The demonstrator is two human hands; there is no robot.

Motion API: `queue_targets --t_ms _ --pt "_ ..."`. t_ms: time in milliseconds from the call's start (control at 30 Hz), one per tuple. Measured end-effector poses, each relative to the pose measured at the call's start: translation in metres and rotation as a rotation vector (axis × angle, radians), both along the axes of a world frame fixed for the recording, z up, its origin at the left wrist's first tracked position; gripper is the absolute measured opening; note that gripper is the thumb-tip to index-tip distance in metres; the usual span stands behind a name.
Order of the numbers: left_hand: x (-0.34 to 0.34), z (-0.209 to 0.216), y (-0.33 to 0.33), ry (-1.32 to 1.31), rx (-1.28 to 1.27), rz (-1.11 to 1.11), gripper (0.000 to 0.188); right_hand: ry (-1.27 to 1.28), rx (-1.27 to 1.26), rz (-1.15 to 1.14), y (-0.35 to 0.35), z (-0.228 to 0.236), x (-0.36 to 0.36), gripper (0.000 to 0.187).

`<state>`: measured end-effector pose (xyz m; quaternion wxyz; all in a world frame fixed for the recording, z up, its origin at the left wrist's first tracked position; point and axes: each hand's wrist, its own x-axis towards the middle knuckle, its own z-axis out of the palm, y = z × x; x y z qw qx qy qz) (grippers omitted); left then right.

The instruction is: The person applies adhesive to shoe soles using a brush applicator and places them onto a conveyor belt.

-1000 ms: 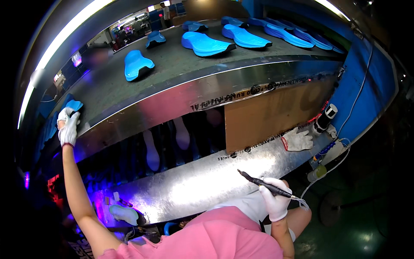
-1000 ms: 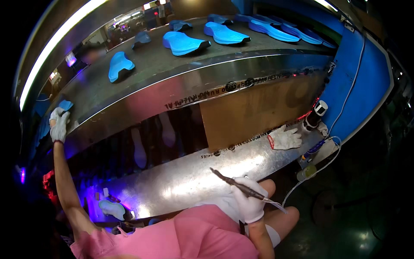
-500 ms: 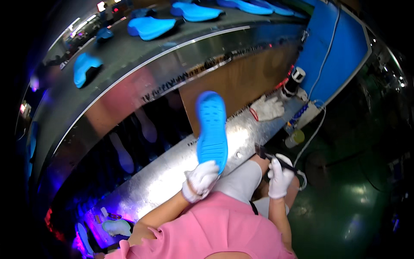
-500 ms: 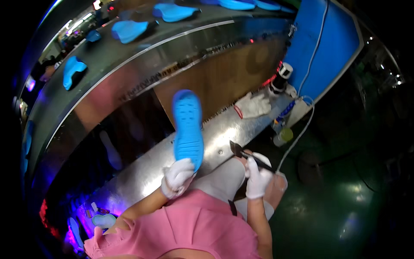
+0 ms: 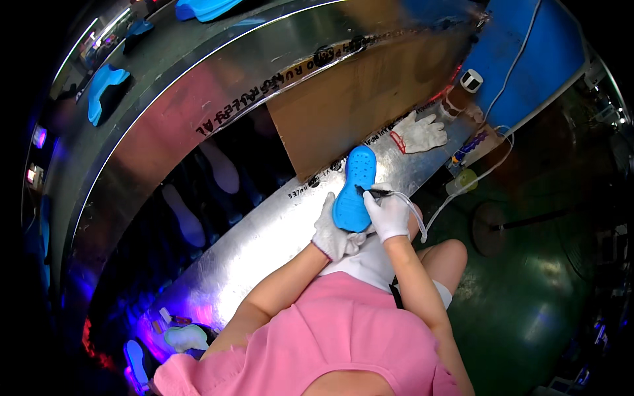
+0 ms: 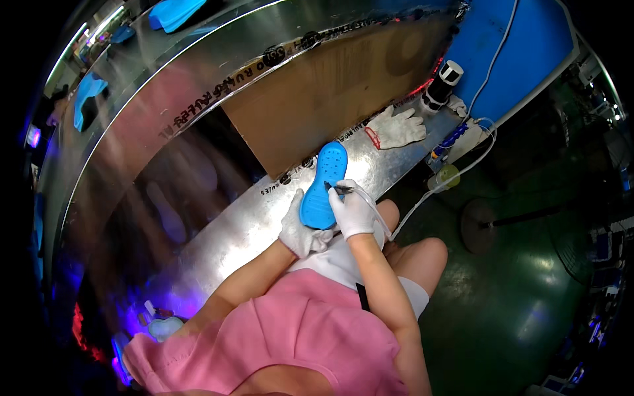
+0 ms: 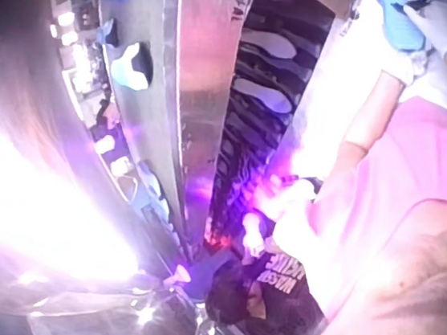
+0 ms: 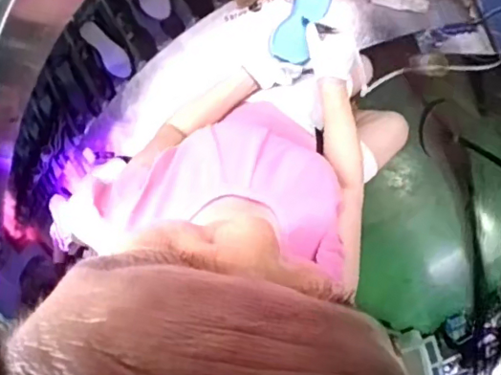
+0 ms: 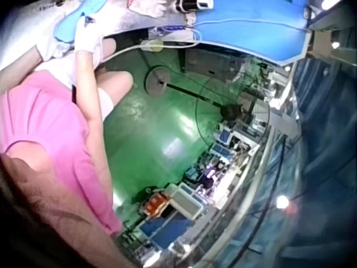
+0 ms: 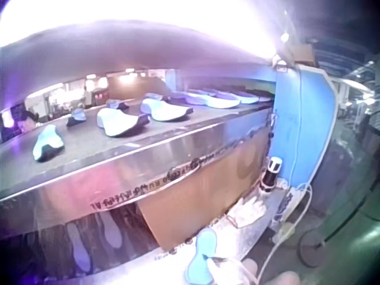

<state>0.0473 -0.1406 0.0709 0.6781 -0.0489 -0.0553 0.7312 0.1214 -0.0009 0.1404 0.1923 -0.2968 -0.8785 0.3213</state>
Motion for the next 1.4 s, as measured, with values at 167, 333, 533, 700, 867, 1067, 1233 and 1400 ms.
queue_targets --t_ms 167,333,533,700,867,1067,1233,1400 --pt "0.006 0.041 0.023 0.135 -0.545 0.131 0.084 0.064 -0.077 0.241 -0.018 0.047 0.048 0.016" --pt "0.032 0.071 0.016 0.352 -0.355 0.209 0.073 0.386 0.264 0.143 0.003 0.085 0.041 0.02" --pt "0.035 0.043 0.02 0.077 -0.01 0.286 0.079 0.492 0.01 0.583 -0.02 0.11 0.061 0.016" --pt "0.038 0.109 0.011 0.244 -0.23 0.187 0.096 0.476 0.451 0.518 -0.017 0.091 0.065 0.017" --pt "0.025 0.092 0.008 0.291 -0.056 0.254 0.095 0.503 -0.053 0.347 -0.031 0.092 0.072 0.022" --pt "0.007 0.105 0.015 0.4 -0.059 0.22 0.081 0.524 -0.081 0.485 -0.052 0.099 0.077 0.02" --pt "-0.015 0.108 0.005 0.469 -0.135 0.09 0.075 0.38 0.091 0.627 -0.025 0.099 0.076 0.021" --pt "-0.042 0.115 0.007 0.825 -0.098 -0.017 0.059 0.38 0.012 0.699 -0.031 0.11 0.073 0.021"
